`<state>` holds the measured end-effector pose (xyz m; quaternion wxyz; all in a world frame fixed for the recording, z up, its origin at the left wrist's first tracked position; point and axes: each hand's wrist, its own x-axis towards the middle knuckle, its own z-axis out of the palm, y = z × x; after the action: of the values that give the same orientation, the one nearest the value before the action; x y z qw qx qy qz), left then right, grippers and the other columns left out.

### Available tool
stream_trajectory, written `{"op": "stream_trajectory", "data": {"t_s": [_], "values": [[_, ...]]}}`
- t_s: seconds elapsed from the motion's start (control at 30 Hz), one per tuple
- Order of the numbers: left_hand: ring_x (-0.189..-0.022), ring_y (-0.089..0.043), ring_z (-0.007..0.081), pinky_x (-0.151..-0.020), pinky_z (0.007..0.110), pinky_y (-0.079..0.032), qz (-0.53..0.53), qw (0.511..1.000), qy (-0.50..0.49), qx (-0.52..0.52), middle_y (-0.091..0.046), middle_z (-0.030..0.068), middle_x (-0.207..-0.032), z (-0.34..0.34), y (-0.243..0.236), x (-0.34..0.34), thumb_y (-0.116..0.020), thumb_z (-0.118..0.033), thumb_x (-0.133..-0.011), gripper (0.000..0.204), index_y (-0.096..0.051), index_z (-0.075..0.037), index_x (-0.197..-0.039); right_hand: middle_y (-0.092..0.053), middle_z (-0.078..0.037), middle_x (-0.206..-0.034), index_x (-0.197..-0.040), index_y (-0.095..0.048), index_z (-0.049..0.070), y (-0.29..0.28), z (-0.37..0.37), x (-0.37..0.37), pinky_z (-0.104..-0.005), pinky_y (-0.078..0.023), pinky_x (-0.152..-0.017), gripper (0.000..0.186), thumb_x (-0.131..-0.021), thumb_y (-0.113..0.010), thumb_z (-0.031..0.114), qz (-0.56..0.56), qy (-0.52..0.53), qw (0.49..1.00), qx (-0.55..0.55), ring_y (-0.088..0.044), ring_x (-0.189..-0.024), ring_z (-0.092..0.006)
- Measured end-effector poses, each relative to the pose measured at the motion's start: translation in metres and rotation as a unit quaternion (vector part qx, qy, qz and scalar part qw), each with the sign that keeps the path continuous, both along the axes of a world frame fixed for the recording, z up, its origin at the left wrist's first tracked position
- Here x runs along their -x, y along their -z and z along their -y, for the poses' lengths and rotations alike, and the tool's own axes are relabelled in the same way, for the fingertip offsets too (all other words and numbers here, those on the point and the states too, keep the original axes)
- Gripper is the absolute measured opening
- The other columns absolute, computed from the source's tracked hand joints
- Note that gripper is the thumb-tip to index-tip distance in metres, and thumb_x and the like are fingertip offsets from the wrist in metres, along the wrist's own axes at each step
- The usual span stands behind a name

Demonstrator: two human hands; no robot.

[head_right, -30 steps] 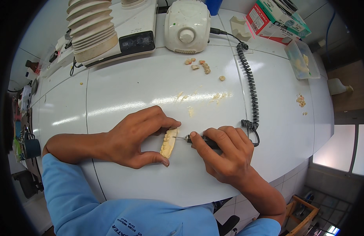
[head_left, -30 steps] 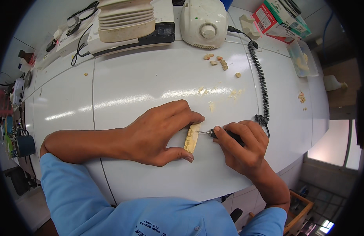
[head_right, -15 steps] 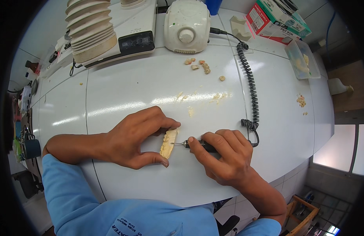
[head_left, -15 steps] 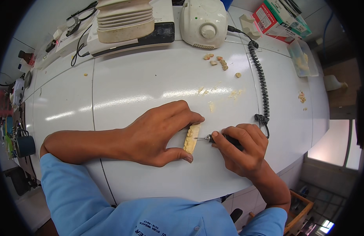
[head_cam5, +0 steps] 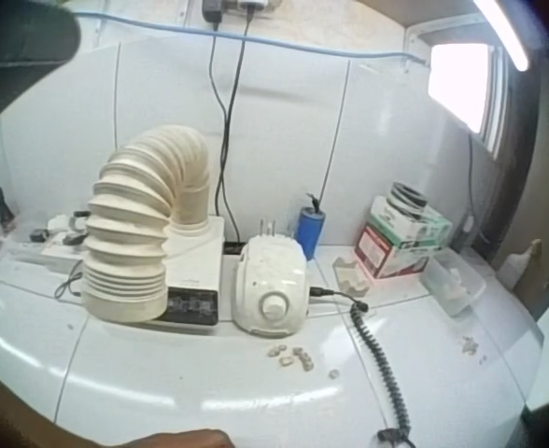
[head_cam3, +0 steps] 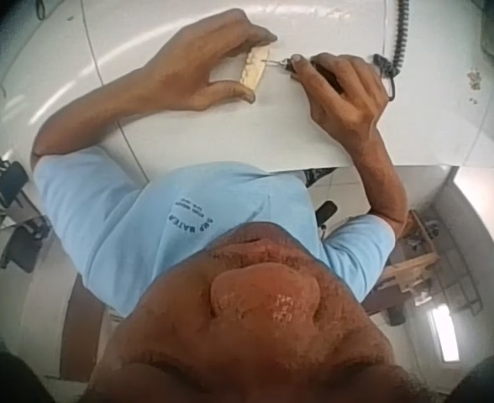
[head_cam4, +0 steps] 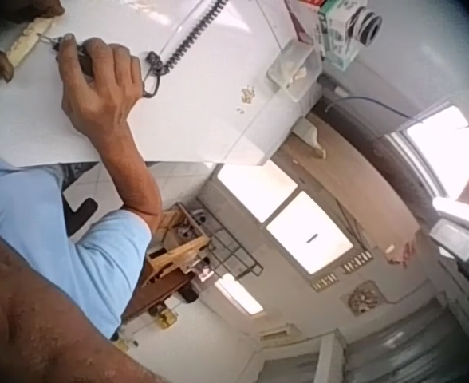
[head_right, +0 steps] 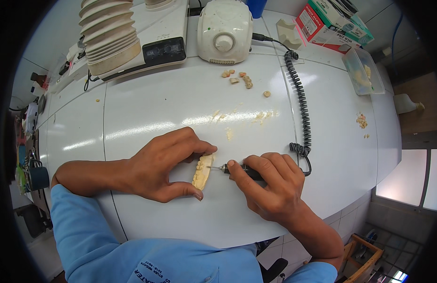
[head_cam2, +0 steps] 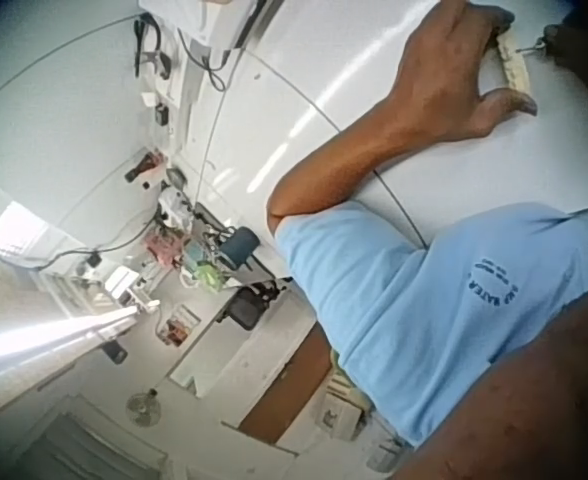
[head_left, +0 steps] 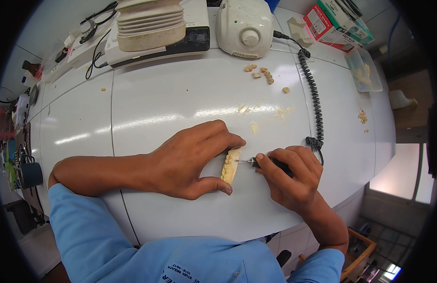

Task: Polishing a dental model using a handheld rotary tool.

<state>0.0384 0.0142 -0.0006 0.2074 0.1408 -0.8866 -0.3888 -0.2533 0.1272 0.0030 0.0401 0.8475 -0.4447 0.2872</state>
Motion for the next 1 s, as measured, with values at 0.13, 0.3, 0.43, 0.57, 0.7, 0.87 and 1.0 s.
{"op": "stream_trajectory", "data": {"t_s": [0.13, 0.3, 0.43, 0.57, 0.7, 0.87, 1.0], "values": [[-0.100, -0.070, 0.0329, -0.085, 0.043, -0.060, -0.006, 1.000, -0.001, -0.002, -0.070, 0.0180, -0.118, -0.0005, 0.0024, 0.0003, -0.105, -0.041, -0.084, 0.089, -0.068, 0.005, -0.150, -0.078, -0.006, -0.099, -0.118, -0.092, 0.014, -0.0001, 0.0013, -0.0008, -0.0359, -0.052, -0.068, 0.028, -0.090, -0.091, 0.017, -0.003, 0.008, 1.000, 0.000, -0.072, -0.082, -0.0225], [-0.100, -0.070, 0.0329, -0.085, 0.043, -0.060, -0.006, 1.000, -0.002, 0.000, -0.070, 0.0179, -0.118, -0.0004, 0.0013, 0.0005, -0.106, -0.041, -0.083, 0.089, -0.068, 0.005, -0.149, -0.078, -0.006, -0.099, -0.118, -0.092, 0.014, 0.0001, 0.0017, -0.0012, -0.0356, -0.051, -0.068, 0.028, -0.091, -0.091, 0.017, -0.004, 0.007, 1.000, 0.002, -0.072, -0.082, -0.0222], [-0.100, -0.070, 0.0329, -0.085, 0.043, -0.060, -0.002, 1.000, -0.001, 0.000, -0.070, 0.0178, -0.118, 0.0000, -0.0007, 0.0007, -0.106, -0.041, -0.083, 0.089, -0.068, 0.005, -0.149, -0.078, -0.006, -0.099, -0.118, -0.092, 0.014, 0.0003, 0.0016, -0.0005, -0.0354, -0.051, -0.067, 0.028, -0.090, -0.091, 0.017, 0.000, 0.003, 1.000, -0.004, -0.072, -0.082, -0.0222], [-0.100, -0.070, 0.0328, -0.085, 0.043, -0.060, -0.006, 1.000, -0.004, 0.000, -0.070, 0.0175, -0.117, -0.0004, 0.0003, 0.0005, -0.106, -0.041, -0.083, 0.089, -0.068, 0.005, -0.149, -0.078, -0.006, -0.099, -0.118, -0.092, 0.014, 0.0004, 0.0015, -0.0011, -0.0357, -0.050, -0.067, 0.028, -0.090, -0.091, 0.017, 0.004, 0.005, 1.000, -0.003, -0.072, -0.082, -0.0221], [-0.100, -0.070, 0.0325, -0.085, 0.043, -0.060, -0.010, 1.000, -0.002, 0.002, -0.069, 0.0175, -0.117, -0.0002, 0.0009, 0.0009, -0.106, -0.041, -0.084, 0.089, -0.068, 0.005, -0.149, -0.078, -0.006, -0.099, -0.118, -0.092, 0.014, -0.0004, 0.0017, -0.0012, -0.0359, -0.051, -0.068, 0.028, -0.090, -0.091, 0.016, 0.001, 0.003, 1.000, -0.003, -0.072, -0.082, -0.0220], [-0.099, -0.070, 0.0325, -0.084, 0.043, -0.060, -0.008, 1.000, -0.001, 0.003, -0.069, 0.0178, -0.117, -0.0001, 0.0007, 0.0007, -0.106, -0.041, -0.084, 0.089, -0.068, 0.005, -0.149, -0.078, -0.006, -0.099, -0.119, -0.092, 0.014, -0.0007, 0.0015, -0.0013, -0.0360, -0.052, -0.069, 0.030, -0.089, -0.090, 0.015, 0.001, 0.000, 1.000, -0.003, -0.072, -0.083, -0.0222], [-0.099, -0.070, 0.0325, -0.084, 0.043, -0.060, -0.006, 1.000, 0.000, 0.002, -0.069, 0.0178, -0.116, 0.0000, -0.0011, 0.0009, -0.105, -0.041, -0.084, 0.089, -0.068, 0.005, -0.149, -0.078, -0.006, -0.099, -0.118, -0.092, 0.014, 0.0002, 0.0008, -0.0007, -0.0361, -0.052, -0.069, 0.029, -0.089, -0.090, 0.015, 0.000, 0.003, 1.000, -0.005, -0.072, -0.083, -0.0220]]}}
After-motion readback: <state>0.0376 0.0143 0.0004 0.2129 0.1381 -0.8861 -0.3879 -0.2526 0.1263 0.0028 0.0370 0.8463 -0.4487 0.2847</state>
